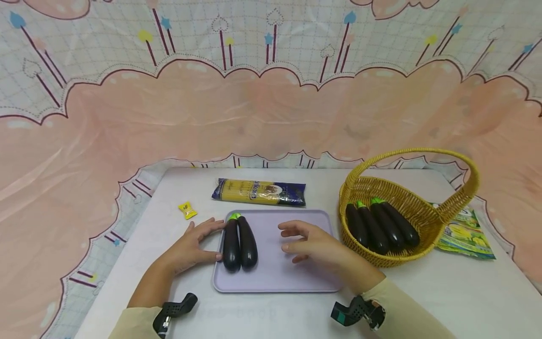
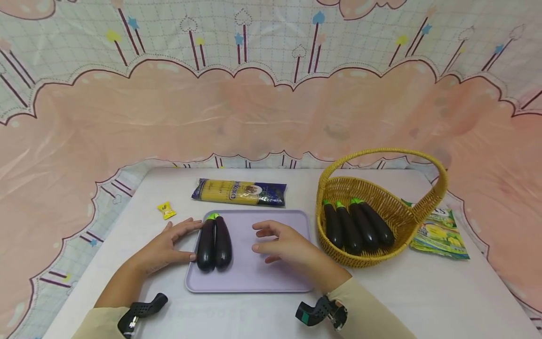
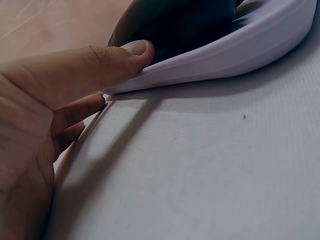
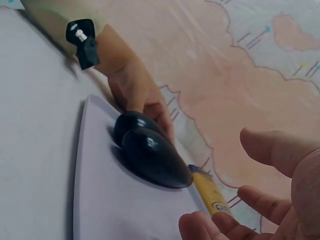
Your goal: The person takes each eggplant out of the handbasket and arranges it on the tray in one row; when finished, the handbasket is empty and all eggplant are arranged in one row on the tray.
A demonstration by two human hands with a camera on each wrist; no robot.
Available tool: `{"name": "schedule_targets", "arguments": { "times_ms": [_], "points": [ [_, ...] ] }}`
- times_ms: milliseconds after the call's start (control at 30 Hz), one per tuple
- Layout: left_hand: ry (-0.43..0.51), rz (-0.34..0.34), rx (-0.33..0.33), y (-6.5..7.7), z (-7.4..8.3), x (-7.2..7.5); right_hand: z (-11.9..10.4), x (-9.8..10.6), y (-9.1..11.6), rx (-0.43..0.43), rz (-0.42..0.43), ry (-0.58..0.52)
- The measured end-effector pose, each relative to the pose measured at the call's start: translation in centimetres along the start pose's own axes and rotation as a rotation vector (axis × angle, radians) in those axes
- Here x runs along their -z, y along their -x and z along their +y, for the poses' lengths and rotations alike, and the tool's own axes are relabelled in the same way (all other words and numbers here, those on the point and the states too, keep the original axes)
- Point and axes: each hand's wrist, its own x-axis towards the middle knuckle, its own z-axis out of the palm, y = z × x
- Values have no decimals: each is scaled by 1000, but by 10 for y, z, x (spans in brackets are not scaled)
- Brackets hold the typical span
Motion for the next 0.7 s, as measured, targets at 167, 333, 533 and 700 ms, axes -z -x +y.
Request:
{"name": "schedule_targets", "arguments": {
  "times_ms": [167,333,533,700],
  "points": [
    [4,-10,6,-1,0,0,-4,14,14,3,-13,14],
    [13,-20,18,-3,2,1,-4,29,28,5,0,11],
    [22,-34,31,-3,2,2,-4,47,47,30,18,8],
    [22,-33,44,-2,4,3,-7,64,64,45,40,-3]
  ]
}}
